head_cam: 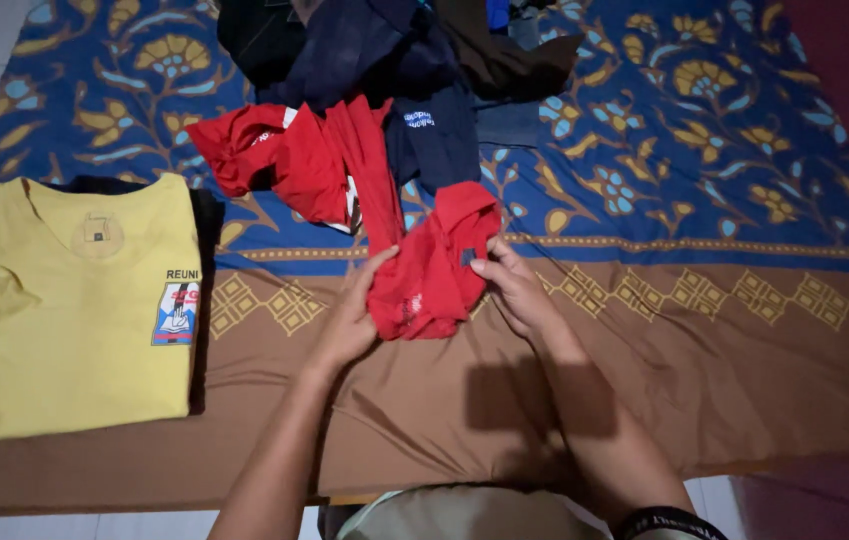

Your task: Folding various items of clothing on a bed.

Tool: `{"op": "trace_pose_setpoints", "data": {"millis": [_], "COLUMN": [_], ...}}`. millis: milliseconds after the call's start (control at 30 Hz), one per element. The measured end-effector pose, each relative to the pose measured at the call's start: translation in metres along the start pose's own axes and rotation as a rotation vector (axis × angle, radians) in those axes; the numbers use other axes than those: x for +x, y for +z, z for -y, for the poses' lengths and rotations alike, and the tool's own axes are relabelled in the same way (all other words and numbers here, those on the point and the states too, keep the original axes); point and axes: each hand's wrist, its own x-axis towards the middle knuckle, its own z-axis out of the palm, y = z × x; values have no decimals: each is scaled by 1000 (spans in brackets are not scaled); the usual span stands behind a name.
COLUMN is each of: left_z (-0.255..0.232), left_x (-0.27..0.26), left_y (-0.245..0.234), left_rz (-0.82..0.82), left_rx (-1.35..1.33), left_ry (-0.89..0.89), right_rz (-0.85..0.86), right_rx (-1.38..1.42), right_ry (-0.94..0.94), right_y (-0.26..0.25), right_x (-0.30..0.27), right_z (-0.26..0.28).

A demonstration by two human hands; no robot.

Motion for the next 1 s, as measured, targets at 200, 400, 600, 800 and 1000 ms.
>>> {"op": "trace_pose_setpoints", "data": {"millis": [200,400,600,800,1000], "left_z": [-43,-60,-113,-154,-172], "left_x": [-10,10,47,62,69], "left_y": [20,22,1,-43,-68], "left_rz": [158,59,-155,-170,-247], "left_rx": [-640,-200,-118,-290,-273], "left_ry": [1,66,357,333,410], "right_rz": [25,50,240,276,173], "right_rx": [35,3,-144,-351,-443], "right_ry": [-96,-429,-266,-482,149], "right_y": [-3,28,75,85,-2], "right_x": [-18,-48,-72,-62,-22], "right_z": [26,107,151,165,62]}}
